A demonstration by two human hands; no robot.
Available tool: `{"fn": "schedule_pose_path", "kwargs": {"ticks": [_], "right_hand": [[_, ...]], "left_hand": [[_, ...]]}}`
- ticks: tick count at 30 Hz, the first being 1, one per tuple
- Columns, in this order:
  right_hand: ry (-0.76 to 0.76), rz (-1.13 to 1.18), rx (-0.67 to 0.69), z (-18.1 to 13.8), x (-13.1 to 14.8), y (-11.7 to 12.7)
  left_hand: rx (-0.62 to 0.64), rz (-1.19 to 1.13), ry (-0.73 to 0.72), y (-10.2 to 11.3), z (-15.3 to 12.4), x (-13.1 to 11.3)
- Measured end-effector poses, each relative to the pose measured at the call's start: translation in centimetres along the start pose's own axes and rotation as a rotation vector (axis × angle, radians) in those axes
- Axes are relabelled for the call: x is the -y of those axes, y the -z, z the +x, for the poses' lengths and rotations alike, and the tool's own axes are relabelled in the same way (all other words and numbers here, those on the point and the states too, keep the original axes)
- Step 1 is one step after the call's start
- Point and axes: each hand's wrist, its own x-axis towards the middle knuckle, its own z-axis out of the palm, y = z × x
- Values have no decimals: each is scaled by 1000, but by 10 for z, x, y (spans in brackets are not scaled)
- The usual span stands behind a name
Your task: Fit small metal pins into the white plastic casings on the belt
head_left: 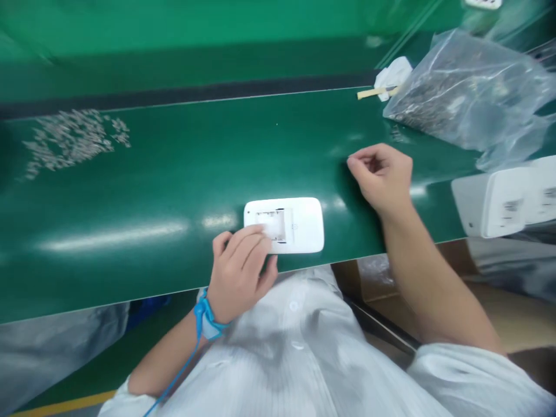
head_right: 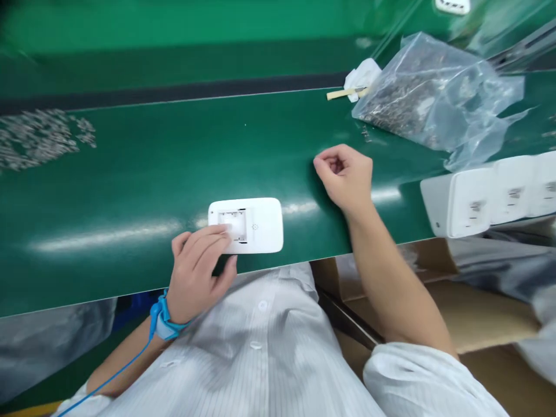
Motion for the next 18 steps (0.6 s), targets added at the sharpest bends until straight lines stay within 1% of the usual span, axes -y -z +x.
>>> {"fn": "schedule_pose_path", "kwargs": {"ticks": [1, 2, 4, 6, 10, 14, 18], "right_hand": [[-4, -41, 22, -2, -5, -6], [31, -89, 62, -3, -9, -10], [145, -186, 131, -5, -11, -15], [216, -246, 152, -6, -11, -14], [191, -237, 155, -7, -12, -11], [181, -257, 176, -7, -14, -12], [180, -243, 184, -7, -16, -14]], "left_hand": [[7, 11, 39, 7, -3, 5], [7, 17, 74, 13, -7, 10], [3, 21, 124, 24, -12, 19], [14, 29, 156, 30, -14, 25], [47, 62, 169, 30, -16, 29], [62, 104, 184, 29, -17, 25], [83, 176, 265, 39, -20, 23]]}}
